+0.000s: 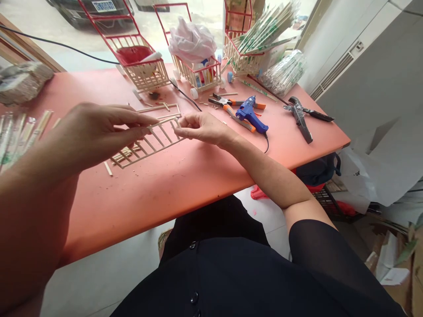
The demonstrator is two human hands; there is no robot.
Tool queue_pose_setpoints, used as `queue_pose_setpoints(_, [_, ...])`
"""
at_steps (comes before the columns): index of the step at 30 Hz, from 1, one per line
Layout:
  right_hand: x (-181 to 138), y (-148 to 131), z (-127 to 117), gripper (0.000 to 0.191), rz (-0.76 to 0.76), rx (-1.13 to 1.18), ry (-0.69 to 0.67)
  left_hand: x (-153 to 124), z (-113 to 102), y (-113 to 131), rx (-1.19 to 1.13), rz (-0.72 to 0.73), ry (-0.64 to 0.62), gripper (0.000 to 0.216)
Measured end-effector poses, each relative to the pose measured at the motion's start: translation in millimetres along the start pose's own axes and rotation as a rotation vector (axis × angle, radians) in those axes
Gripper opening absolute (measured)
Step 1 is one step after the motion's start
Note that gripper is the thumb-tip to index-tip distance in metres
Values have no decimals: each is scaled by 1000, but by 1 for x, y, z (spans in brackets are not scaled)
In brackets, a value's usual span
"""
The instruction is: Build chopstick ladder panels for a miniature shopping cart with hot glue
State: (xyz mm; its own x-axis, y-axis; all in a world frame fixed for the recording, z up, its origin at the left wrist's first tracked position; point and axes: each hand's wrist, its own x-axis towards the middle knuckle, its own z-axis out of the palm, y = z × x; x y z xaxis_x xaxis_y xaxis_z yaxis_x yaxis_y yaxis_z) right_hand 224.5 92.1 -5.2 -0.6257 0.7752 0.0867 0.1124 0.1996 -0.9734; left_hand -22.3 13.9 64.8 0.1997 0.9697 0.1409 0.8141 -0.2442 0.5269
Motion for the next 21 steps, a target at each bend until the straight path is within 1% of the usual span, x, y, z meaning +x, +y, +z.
queue_pose_setpoints(3, [0,1,1,28,-8,-5,-19,0,1,1,3,1,-1,41])
queue_pose_setpoints(9, [3,4,1,32,-33,13,-54,-1,3,4,9,1,-17,39])
queue_pose_setpoints(14, [2,5,1,26,-11,0,-35,-3,6,12,112,42,20,44])
queue_pose_setpoints(16, [2,4,1,29,-2,6,-17,-4,8,14,136,77,45,44])
queue_pose_setpoints(18, [1,3,0,36,-4,13,-1,-4,8,15,128,90,57,44])
queue_pose_setpoints(21, [0,3,-1,44,-11,26,7,-6,4,14,99,98,82,44])
